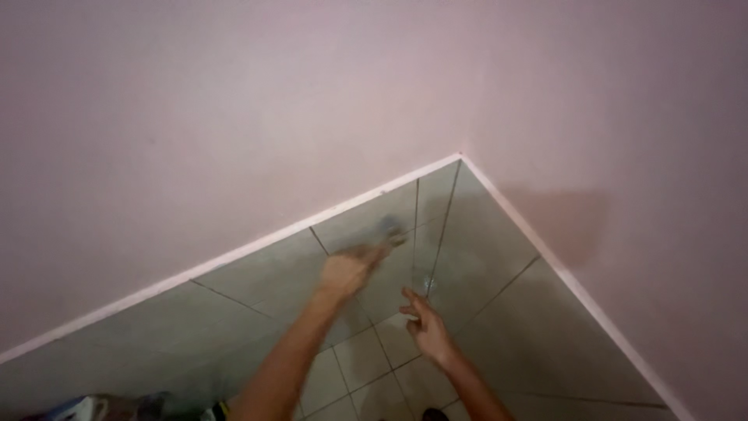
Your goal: The person scrubs the bathroom wall and floor tiles by hand using a small brush after pouring a cleaning solution from a packet onto the surface.
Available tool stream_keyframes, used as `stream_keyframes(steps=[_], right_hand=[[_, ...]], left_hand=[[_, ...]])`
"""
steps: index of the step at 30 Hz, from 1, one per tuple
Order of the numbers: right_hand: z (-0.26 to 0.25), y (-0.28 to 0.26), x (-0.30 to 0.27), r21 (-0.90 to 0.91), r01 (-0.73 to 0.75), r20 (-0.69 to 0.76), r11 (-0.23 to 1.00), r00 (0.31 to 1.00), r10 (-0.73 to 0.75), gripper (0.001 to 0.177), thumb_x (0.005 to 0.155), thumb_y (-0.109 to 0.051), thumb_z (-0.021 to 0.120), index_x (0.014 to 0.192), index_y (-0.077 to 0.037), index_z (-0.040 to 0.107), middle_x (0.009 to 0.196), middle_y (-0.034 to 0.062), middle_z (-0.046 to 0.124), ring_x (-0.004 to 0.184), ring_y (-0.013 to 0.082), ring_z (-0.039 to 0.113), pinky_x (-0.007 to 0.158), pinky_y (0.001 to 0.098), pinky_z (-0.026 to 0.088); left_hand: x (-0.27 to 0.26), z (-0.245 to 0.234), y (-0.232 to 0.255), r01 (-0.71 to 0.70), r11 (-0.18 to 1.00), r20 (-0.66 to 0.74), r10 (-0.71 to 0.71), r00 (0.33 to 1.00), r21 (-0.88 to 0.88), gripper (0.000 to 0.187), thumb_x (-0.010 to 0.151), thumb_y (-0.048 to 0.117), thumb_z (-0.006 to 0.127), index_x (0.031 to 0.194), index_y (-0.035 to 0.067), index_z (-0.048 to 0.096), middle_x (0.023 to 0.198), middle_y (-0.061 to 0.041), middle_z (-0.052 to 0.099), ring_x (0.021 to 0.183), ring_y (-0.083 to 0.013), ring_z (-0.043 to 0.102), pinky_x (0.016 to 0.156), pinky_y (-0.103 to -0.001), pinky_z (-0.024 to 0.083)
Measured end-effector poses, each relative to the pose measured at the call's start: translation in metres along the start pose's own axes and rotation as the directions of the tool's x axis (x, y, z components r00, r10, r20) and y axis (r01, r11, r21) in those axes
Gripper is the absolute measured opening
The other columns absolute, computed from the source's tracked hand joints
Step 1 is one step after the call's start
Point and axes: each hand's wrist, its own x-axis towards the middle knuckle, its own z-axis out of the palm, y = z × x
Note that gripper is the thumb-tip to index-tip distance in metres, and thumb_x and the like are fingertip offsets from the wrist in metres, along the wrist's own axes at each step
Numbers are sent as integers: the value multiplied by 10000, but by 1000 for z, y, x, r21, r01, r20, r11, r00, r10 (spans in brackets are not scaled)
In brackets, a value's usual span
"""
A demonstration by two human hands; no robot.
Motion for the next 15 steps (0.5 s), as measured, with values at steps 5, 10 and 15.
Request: stream_keyframes(steps=[5, 10, 15], right_hand=[[1, 0, 19, -8, 68, -8, 998, 998, -68, 804, 863, 196, 416, 1582, -154, 340, 1620, 82, 415, 1285, 260, 622, 978, 339, 524], [-11, 6, 13, -6, 111, -35, 994, 993, -111, 821, 860, 199, 446, 1590, -160, 329, 1611, 83, 425, 1305, 244, 608, 1008, 316, 506], [-34, -7, -2, 53, 41, -51, 998, 998, -39, 838, 856, 203, 428, 1589, -183, 308, 1617, 60, 423, 1295, 241, 611, 873, 308, 516]], left_hand=[[79, 10, 47, -11, 994, 33, 7, 999, 105, 523, 1054, 316, 516, 1557, 347, 377, 950, -118, 717, 619, -235, 687, 438, -373, 543], [21, 3, 16, 13, 999, -108, -9, 994, 34, 588, 998, 267, 521, 1563, 373, 399, 989, -93, 734, 566, -224, 647, 385, -366, 495], [-23, -7, -9, 5, 987, -201, 28, 979, 162, 501, 1043, 289, 554, 1524, 311, 415, 1070, -106, 748, 496, -166, 602, 326, -327, 457]])
